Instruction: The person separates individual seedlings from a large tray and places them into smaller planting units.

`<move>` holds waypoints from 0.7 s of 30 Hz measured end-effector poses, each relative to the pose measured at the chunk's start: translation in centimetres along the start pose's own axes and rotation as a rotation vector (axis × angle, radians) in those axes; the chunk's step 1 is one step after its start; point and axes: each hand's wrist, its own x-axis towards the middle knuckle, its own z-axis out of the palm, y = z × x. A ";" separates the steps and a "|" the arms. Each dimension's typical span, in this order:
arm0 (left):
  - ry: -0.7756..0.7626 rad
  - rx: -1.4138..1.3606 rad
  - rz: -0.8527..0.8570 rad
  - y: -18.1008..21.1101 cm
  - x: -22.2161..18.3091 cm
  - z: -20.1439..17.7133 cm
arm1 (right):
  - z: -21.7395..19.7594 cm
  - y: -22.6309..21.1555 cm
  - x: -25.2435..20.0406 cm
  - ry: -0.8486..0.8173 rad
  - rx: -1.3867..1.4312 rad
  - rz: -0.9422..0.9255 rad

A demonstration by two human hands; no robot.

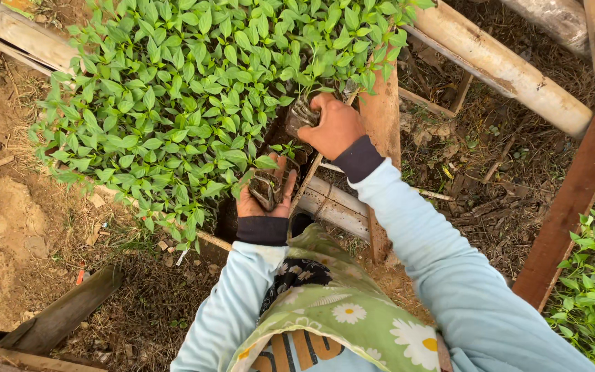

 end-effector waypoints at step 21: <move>-0.020 -0.253 -0.516 -3.7 -1.1 7.3 | -5.9 2.1 -6.4 -0.062 0.742 -0.434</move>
